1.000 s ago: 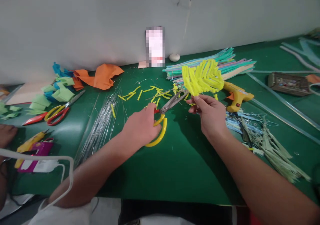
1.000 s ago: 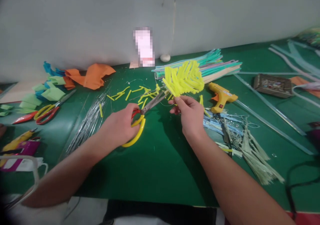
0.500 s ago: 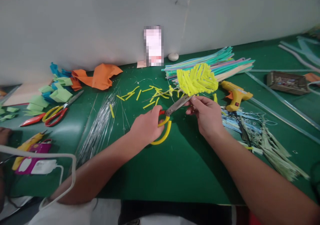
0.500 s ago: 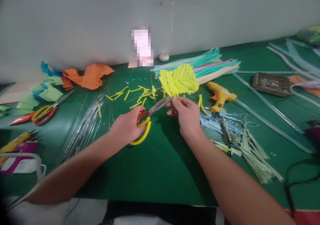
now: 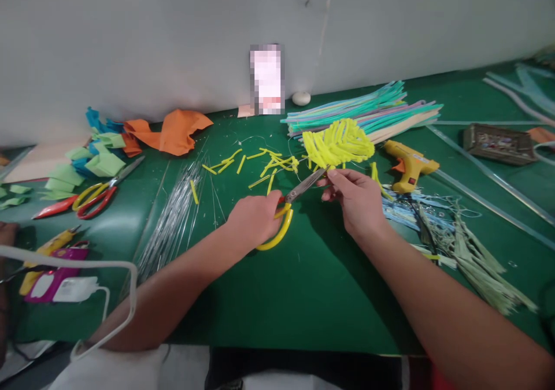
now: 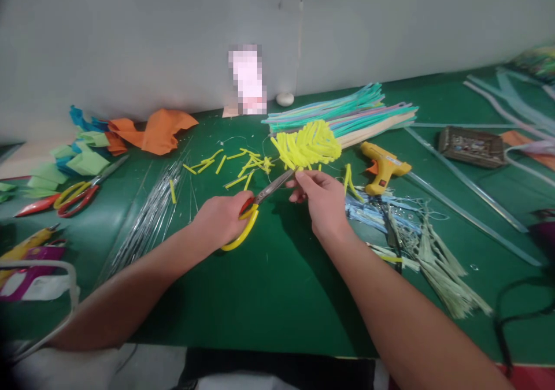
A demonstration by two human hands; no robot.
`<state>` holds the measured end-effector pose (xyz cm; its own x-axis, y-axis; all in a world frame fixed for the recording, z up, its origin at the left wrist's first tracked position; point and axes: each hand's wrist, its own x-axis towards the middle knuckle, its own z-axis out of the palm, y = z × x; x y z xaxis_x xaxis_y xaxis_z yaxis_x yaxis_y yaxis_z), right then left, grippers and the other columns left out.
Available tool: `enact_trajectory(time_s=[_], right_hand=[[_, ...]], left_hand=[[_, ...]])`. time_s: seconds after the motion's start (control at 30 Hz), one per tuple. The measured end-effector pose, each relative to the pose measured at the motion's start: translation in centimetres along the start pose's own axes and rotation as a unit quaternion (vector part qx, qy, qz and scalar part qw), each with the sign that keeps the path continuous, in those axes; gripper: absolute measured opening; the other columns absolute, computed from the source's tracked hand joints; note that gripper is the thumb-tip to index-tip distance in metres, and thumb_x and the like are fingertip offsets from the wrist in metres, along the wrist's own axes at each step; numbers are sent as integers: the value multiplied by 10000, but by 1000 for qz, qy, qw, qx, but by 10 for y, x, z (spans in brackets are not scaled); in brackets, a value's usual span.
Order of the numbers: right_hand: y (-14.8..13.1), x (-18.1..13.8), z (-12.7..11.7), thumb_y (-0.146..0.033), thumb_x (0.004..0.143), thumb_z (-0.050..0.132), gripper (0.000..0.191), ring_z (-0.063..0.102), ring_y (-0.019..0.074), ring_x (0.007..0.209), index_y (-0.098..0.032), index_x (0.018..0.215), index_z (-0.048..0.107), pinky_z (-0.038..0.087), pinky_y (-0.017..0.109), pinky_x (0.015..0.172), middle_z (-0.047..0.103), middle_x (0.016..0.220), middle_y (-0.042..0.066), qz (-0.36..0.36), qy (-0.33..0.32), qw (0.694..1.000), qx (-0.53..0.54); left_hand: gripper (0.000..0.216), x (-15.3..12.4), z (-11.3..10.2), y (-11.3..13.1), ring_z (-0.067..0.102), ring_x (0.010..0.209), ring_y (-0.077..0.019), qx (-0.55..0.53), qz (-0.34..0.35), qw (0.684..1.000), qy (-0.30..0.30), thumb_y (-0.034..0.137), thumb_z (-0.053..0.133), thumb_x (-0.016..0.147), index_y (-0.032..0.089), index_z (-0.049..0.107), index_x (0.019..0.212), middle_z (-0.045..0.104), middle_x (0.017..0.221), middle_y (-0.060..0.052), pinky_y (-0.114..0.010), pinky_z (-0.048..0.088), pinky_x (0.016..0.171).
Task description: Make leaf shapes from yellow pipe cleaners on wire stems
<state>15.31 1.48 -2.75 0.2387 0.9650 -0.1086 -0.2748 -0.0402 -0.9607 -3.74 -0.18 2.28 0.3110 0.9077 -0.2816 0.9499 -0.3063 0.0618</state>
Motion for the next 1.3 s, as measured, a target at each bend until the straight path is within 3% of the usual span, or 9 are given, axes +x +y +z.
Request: enact_trajectory(time_s=[0.3, 0.5, 0.77, 0.93, 1.13, 1.3], right_hand=[[2, 0, 1, -372, 731, 752, 209, 540, 85, 453, -171, 736, 693, 424, 241, 476, 706, 676, 26, -3, -3, 1000, -12], [1, 0, 2, -382, 712, 767, 226, 537, 85, 451, -171, 720, 686, 422, 239, 472, 701, 666, 26, 9, 1, 1000, -9], [-1, 0, 1, -412, 699, 771, 265, 542, 84, 457, -168, 727, 673, 416, 239, 479, 705, 675, 28, 20, -7, 1000, 8], [-2, -2, 2, -380, 718, 753, 227, 543, 84, 451, -166, 719, 677, 410, 240, 482, 705, 665, 25, 21, -15, 1000, 14], [-4, -5, 4, -379, 722, 746, 219, 547, 89, 462, -168, 719, 686, 419, 244, 499, 695, 643, 25, 33, -40, 999, 2], [-4, -5, 4, -372, 715, 751, 212, 551, 90, 463, -169, 729, 695, 420, 244, 500, 704, 653, 29, 47, -53, 997, 1]], left_hand=[[285, 0, -1, -1, 686, 794, -280, -13, 17, 999, -26, 255, 466, 882, 178, 598, 1123, 706, 880, -103, -354, 494, 661], [269, 1, -2, 0, 685, 802, -278, -18, 9, 999, -37, 285, 450, 907, 175, 613, 1090, 704, 879, -107, -356, 501, 674], [329, -5, -8, 5, 690, 778, -283, -39, -30, 999, -22, 370, 493, 882, 198, 520, 1161, 705, 897, -81, -366, 503, 654], [328, -9, -5, 12, 694, 835, -284, -13, -52, 999, -10, 320, 492, 889, 170, 480, 1180, 693, 994, -106, -368, 504, 674], [329, -8, 2, 9, 681, 862, -267, 13, -35, 998, 51, 347, 486, 890, 168, 473, 1166, 671, 1055, -104, -329, 486, 644], [319, -5, 5, 6, 683, 859, -268, -2, -27, 999, 47, 372, 445, 914, 184, 483, 1168, 680, 1005, -102, -336, 486, 665]])
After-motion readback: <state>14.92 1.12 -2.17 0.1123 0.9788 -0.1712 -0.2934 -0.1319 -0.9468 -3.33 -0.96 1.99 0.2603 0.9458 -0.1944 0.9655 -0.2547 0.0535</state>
